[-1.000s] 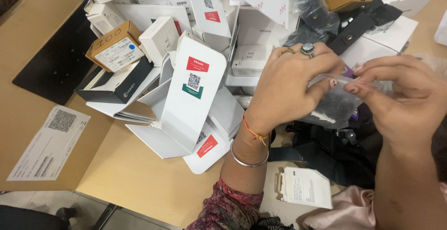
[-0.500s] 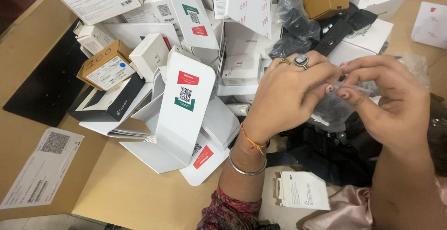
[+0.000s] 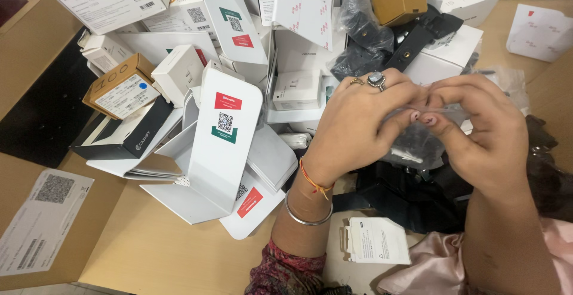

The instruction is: The person sorts various electronic accessories and hardware parts from a large pile into a cardboard box, including picking up items in plastic bags and small cardboard boxes to organize them.

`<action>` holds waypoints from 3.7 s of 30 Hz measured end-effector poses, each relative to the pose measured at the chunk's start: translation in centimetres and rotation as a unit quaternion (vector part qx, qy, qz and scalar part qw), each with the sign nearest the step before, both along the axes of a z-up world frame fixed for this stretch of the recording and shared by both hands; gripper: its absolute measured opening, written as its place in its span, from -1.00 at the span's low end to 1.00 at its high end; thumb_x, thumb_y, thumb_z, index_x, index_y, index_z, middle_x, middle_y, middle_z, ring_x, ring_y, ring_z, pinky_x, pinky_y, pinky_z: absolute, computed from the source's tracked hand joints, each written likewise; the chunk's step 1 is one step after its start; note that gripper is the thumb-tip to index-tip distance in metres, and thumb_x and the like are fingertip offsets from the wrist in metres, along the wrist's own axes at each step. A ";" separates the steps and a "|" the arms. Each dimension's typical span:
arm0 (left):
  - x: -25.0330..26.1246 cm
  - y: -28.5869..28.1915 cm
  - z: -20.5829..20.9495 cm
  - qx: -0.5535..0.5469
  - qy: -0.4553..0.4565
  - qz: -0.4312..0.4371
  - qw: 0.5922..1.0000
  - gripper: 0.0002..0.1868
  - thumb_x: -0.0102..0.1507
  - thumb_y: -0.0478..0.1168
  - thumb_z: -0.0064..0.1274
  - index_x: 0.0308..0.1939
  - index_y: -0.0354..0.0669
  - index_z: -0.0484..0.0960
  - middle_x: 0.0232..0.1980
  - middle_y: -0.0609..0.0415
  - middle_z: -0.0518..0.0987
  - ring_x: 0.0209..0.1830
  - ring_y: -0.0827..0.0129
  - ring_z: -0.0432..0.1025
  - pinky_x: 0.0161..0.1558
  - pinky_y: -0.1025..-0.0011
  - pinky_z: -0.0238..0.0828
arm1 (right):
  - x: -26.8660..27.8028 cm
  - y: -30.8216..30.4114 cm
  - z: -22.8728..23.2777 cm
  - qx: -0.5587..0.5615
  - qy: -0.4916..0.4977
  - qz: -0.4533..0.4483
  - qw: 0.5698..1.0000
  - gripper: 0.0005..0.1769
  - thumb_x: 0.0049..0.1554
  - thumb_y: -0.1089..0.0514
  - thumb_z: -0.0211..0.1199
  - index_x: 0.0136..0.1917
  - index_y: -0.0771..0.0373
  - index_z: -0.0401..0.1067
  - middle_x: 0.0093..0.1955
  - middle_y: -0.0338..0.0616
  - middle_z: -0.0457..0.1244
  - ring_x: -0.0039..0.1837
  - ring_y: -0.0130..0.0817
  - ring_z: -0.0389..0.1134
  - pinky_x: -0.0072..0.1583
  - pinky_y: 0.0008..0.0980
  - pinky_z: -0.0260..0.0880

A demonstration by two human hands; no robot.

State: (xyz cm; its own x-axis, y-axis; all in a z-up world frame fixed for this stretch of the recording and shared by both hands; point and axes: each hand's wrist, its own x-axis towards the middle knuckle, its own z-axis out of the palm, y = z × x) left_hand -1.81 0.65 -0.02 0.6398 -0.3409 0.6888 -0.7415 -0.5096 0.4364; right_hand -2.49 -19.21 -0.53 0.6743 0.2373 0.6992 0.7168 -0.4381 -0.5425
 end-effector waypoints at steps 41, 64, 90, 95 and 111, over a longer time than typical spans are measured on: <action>0.1 -0.3 -0.1 -0.248 0.065 -0.076 0.964 -0.84 0.21 -0.23 0.33 -0.23 -0.20 0.71 -0.29 0.17 0.62 -0.24 0.49 0.45 -0.03 0.49 0.41 | 2.5 -8.2 -3.1 0.092 0.052 0.008 0.994 -0.86 0.23 0.42 0.33 -0.06 0.28 0.40 0.05 -0.08 0.31 0.08 -0.40 0.45 0.20 -0.43 0.55; 1.9 -0.4 -0.6 -0.138 0.122 0.088 0.979 -0.74 -0.01 -0.08 0.43 -0.43 -0.12 0.70 -0.48 0.18 0.53 -0.51 0.41 0.42 -0.41 0.43 0.34 | 3.0 -6.7 -1.9 0.020 0.124 -0.045 0.991 -0.92 0.23 0.38 0.33 -0.01 0.38 0.46 0.05 -0.04 0.37 0.11 -0.34 0.45 0.21 -0.38 0.51; 1.3 -0.7 -1.0 -0.110 0.083 -0.092 0.986 -0.79 0.18 -0.13 0.30 -0.20 -0.12 0.68 -0.26 0.11 0.62 -0.26 0.33 0.57 -0.15 0.41 0.47 | 0.4 -1.7 -1.2 -0.035 0.064 -0.087 0.994 -0.87 0.04 0.39 0.47 -0.11 0.35 0.57 -0.15 -0.08 0.41 -0.11 -0.44 0.42 -0.06 -0.51 0.36; 1.2 -0.9 -0.4 -0.135 0.068 -0.021 0.988 -0.84 0.20 -0.19 0.27 -0.21 -0.14 0.69 -0.22 0.08 0.66 -0.40 0.25 0.52 -0.21 0.38 0.40 | 1.6 -2.1 -1.7 0.021 0.089 -0.021 0.996 -0.82 0.06 0.35 0.49 -0.04 0.35 0.57 -0.13 -0.14 0.41 -0.08 -0.51 0.39 -0.01 -0.55 0.35; 2.5 -5.0 -4.8 -0.276 0.191 -0.211 0.918 -0.18 0.22 0.01 0.32 0.38 -0.42 0.32 0.26 -0.08 0.52 0.30 0.32 0.42 0.34 0.34 0.37 | 1.8 -3.8 -0.3 0.240 -0.026 -0.056 0.969 -0.89 0.31 0.31 0.45 0.04 0.38 0.54 -0.07 -0.17 0.38 -0.10 -0.56 0.38 -0.03 -0.64 0.34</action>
State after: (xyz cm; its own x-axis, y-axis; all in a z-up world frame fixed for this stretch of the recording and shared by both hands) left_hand 0.68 -4.31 -4.84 0.7619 -0.2804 0.5838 -0.5607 0.1657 0.8113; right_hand -0.65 -23.04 -0.84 0.6375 -0.1960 0.7451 0.7118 -0.2202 -0.6669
